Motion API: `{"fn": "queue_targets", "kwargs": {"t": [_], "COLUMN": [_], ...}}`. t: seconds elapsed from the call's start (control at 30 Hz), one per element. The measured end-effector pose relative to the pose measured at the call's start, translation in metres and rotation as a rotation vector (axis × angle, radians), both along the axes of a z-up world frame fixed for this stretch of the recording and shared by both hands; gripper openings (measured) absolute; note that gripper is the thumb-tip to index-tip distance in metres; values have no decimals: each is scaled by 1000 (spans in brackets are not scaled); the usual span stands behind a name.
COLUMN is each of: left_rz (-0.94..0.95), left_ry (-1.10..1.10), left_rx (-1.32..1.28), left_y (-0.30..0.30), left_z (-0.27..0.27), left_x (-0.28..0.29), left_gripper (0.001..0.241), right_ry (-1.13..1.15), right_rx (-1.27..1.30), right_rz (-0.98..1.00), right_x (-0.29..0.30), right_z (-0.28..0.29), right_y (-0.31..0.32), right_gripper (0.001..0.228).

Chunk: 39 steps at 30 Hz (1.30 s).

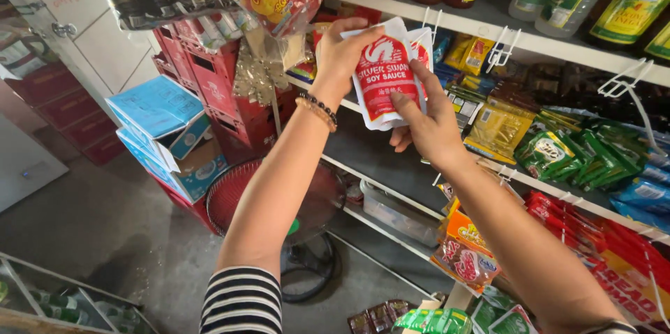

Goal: Restocking and organizing sauce packets on a shelf in a small grocery store.

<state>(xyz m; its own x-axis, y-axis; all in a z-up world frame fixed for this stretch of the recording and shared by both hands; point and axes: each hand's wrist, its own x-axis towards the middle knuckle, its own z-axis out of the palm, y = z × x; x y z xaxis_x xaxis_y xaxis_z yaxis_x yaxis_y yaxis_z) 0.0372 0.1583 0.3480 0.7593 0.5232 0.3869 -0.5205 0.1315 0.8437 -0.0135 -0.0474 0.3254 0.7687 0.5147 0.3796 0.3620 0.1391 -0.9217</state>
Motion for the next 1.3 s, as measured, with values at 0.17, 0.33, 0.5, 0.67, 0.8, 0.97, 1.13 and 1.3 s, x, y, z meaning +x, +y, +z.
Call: {"fn": "queue_targets", "kwargs": {"t": [0.17,0.33,0.5,0.67,0.8,0.97,1.13,1.3], "left_rz": [-122,-128,-186,-190,-83,-23,58,60], "left_ry": [18,17,-32,-74,-55,-70,-82,-37], "left_rx": [292,535,550,569,647,684,735,683], "left_y": [24,23,21,18,6,2,5,4], "left_z": [6,6,12,19,27,29,23,25], "left_x": [34,35,31,35,19,22,32,32], "left_gripper": [26,26,21,21,22,24,23,23], "right_ry": [32,12,-37,-20,-40,-58,-17,-9], "right_rx": [-3,-34,-74,-45,-9,12,9,-21], "right_rz": [-2,9,-29,-14,-4,-9,2,-6], "right_x": [6,6,2,-2,-1,-3,3,2], "right_z": [-4,-11,-8,-3,-7,-9,-10,-2], "right_y": [-2,-6,-7,-7,-9,-14,-14,-13], "right_gripper": [68,67,68,67,67,67,68,71]}}
